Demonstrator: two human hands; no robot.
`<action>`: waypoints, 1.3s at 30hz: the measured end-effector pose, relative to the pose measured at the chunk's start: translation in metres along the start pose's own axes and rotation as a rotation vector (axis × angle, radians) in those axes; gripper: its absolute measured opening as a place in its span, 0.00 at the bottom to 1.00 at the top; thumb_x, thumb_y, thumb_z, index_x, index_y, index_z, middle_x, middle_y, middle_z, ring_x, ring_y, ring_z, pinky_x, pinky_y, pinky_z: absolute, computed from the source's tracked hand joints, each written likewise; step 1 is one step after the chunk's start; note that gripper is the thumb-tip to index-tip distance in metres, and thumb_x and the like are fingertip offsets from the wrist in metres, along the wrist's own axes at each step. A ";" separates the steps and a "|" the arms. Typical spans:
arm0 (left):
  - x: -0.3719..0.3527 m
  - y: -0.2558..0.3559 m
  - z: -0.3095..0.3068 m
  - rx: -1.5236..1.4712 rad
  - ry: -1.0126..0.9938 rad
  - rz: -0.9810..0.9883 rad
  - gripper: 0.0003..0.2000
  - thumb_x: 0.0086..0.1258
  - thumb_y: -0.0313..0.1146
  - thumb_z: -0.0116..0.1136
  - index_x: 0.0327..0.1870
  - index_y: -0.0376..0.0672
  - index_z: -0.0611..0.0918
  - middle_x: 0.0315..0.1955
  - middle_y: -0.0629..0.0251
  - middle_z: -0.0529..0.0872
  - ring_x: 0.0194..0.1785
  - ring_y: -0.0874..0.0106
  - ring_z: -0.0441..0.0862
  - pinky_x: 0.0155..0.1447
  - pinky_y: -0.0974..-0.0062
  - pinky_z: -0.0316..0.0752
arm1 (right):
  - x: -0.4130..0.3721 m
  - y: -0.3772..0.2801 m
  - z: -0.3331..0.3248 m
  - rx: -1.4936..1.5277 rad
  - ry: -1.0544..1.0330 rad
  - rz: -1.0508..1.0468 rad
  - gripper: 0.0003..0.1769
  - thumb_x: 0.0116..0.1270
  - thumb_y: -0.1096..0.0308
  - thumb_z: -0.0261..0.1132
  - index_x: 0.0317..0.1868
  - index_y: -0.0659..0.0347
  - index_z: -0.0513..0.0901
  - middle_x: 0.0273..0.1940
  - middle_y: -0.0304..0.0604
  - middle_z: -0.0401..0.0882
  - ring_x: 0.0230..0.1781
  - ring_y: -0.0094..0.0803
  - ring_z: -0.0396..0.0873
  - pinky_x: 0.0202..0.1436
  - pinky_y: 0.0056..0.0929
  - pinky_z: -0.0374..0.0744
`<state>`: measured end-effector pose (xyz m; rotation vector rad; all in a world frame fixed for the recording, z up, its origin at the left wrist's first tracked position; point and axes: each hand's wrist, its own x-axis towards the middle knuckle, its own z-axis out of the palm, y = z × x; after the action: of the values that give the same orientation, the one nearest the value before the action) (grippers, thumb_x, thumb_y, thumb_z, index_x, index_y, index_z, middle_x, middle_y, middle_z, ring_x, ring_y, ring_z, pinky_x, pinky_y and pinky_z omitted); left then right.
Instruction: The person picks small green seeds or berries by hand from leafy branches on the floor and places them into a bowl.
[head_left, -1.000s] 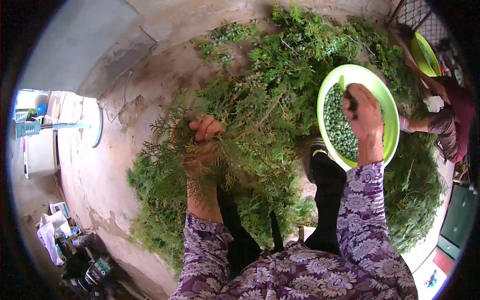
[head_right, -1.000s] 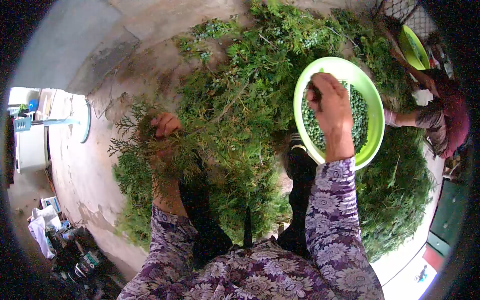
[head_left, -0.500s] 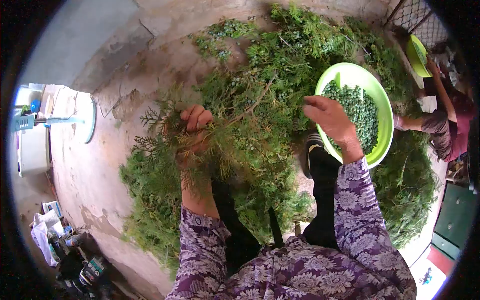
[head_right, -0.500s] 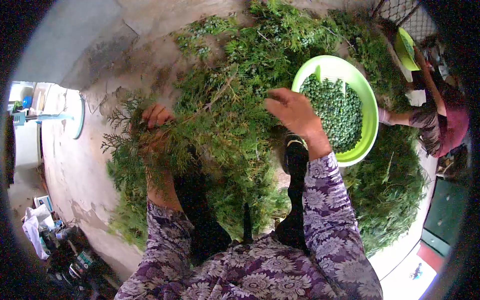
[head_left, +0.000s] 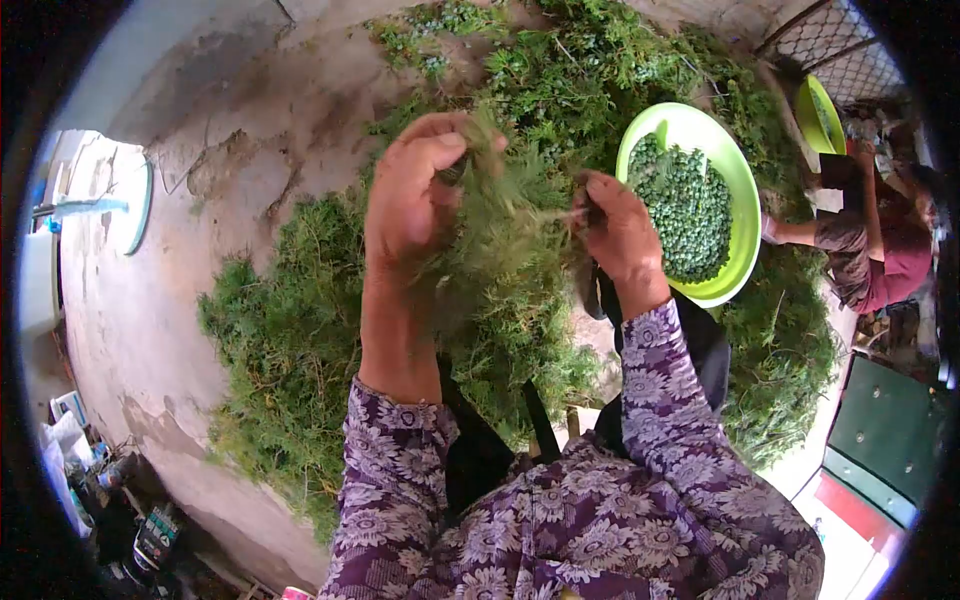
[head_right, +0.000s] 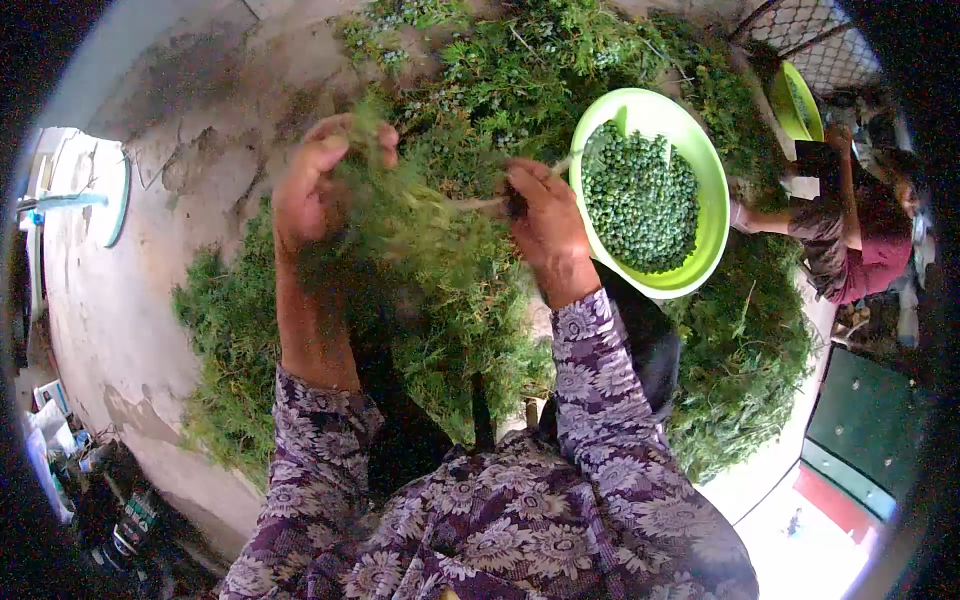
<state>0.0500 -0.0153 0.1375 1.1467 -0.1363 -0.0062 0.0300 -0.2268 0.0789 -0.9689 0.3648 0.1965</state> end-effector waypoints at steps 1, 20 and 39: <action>-0.001 0.003 -0.005 -0.007 0.001 -0.001 0.11 0.60 0.35 0.50 0.36 0.35 0.77 0.30 0.61 0.80 0.37 0.70 0.77 0.48 0.75 0.69 | -0.007 0.006 -0.010 -0.006 0.003 -0.001 0.11 0.61 0.71 0.57 0.43 0.65 0.74 0.28 0.39 0.75 0.28 0.27 0.73 0.31 0.26 0.73; -0.013 0.020 -0.003 -0.290 0.378 -0.186 0.08 0.60 0.31 0.51 0.33 0.34 0.76 0.29 0.61 0.79 0.33 0.72 0.76 0.38 0.77 0.69 | 0.022 0.222 -0.088 -1.334 -0.099 0.017 0.14 0.51 0.60 0.60 0.26 0.65 0.74 0.24 0.51 0.71 0.25 0.43 0.71 0.29 0.39 0.68; -0.021 0.018 -0.017 -0.447 0.339 -0.169 0.11 0.66 0.35 0.44 0.37 0.38 0.77 0.35 0.61 0.79 0.42 0.67 0.71 0.41 0.70 0.65 | 0.106 0.294 -0.073 -1.705 -0.026 0.288 0.13 0.50 0.72 0.54 0.39 0.58 0.77 0.36 0.53 0.77 0.40 0.52 0.75 0.42 0.44 0.74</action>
<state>0.0296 0.0097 0.1447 0.6957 0.2540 0.0073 0.0170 -0.1242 -0.2255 -2.5807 0.2554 0.8540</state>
